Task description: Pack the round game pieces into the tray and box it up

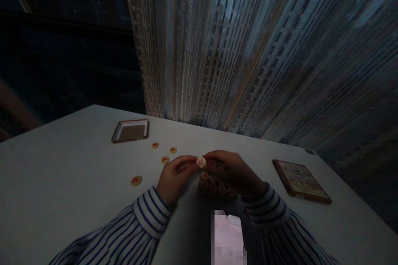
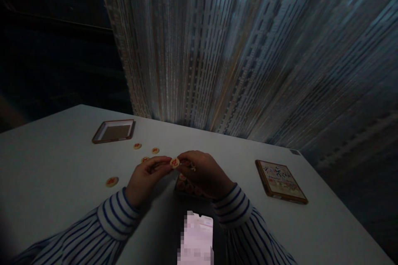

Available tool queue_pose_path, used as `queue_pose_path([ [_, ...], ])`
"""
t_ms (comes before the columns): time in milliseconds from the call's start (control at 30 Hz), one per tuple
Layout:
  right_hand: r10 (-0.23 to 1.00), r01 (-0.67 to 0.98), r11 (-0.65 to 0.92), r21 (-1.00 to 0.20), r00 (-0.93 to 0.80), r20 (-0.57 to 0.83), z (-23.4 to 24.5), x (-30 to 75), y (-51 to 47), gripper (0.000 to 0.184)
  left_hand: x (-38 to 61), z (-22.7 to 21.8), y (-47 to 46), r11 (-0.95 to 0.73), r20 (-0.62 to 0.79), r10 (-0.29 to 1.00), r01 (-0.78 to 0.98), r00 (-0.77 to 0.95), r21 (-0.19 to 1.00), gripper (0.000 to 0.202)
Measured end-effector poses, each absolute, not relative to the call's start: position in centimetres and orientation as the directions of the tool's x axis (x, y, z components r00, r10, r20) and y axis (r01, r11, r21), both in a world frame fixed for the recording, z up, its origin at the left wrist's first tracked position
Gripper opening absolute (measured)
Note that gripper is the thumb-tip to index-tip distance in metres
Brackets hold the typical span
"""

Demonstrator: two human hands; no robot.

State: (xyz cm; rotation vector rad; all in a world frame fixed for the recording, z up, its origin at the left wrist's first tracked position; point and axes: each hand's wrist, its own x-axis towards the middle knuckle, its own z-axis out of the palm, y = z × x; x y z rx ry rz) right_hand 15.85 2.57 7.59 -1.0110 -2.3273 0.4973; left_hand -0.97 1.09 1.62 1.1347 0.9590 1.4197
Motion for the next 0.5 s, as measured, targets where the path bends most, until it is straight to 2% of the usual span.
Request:
queue_pose_path([
  [333, 0.739, 0.603, 0.673, -0.429, -0.567, 0.362, 7.24, 15.82, 2.66, 0.025, -0.87, 1.95, 1.01, -0.102, 0.097, 0.995, -0.224, -0.034, 0.969, 0.031],
  [500, 0.671, 0.565, 0.741, -0.362, -0.629, 0.393, 7.18, 15.83, 2.72, 0.023, -0.74, 2.12, 0.82, -0.114, 0.107, 0.993, -0.217, -0.041, 0.969, 0.028],
])
